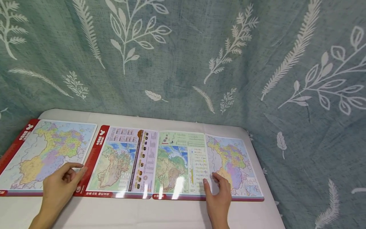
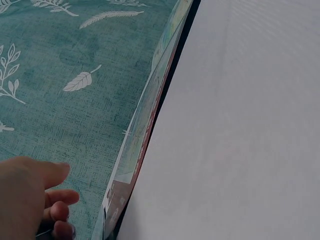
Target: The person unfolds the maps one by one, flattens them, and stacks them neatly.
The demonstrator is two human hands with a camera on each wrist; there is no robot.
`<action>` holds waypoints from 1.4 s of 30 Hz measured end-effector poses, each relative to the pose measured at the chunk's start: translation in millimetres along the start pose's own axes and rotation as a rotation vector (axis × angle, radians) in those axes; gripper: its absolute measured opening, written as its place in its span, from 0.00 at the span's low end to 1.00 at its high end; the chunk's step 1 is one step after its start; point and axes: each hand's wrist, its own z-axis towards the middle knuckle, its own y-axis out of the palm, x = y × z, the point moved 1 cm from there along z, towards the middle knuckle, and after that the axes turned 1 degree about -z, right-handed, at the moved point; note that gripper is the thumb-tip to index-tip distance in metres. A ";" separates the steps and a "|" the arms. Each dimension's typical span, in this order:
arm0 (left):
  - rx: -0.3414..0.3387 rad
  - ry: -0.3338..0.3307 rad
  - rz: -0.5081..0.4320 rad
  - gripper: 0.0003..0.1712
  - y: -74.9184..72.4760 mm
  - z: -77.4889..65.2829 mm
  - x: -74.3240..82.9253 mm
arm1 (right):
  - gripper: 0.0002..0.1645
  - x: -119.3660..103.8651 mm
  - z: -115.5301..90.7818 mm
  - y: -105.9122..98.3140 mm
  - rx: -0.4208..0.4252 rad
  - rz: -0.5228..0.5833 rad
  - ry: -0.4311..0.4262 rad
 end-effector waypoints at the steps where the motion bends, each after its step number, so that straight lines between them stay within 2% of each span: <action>1: 0.011 0.008 -0.004 0.11 -1.0 0.3 -0.5 | 0.28 -4.8 -1.4 4.4 -0.012 0.005 -0.020; 8: 0.049 0.047 -0.009 0.11 -5.2 2.0 -3.4 | 0.29 -42.8 -12.2 34.1 -0.083 0.039 -0.175; 13: 0.051 0.053 -0.006 0.11 -5.6 0.9 -4.4 | 0.28 -63.1 -18.2 49.6 -0.150 0.072 -0.196; 17: 0.054 0.049 0.008 0.11 -7.4 1.2 -4.3 | 0.27 -72.3 -21.2 58.7 -0.169 0.098 -0.202; 24: 0.041 -0.003 0.049 0.11 -11.1 1.8 -4.8 | 0.26 -89.9 -28.8 73.6 -0.193 0.152 -0.253; 31: 0.103 0.078 0.064 0.10 -13.5 3.7 -9.8 | 0.25 -119.7 -41.9 93.7 -0.241 0.205 -0.319; 34: 0.114 0.070 0.075 0.09 -13.5 4.0 -10.9 | 0.24 -129.5 -47.7 100.5 -0.250 0.226 -0.350; 42: 0.088 0.022 0.103 0.09 -15.5 8.1 -13.1 | 0.23 -151.5 -58.6 117.7 -0.242 0.284 -0.408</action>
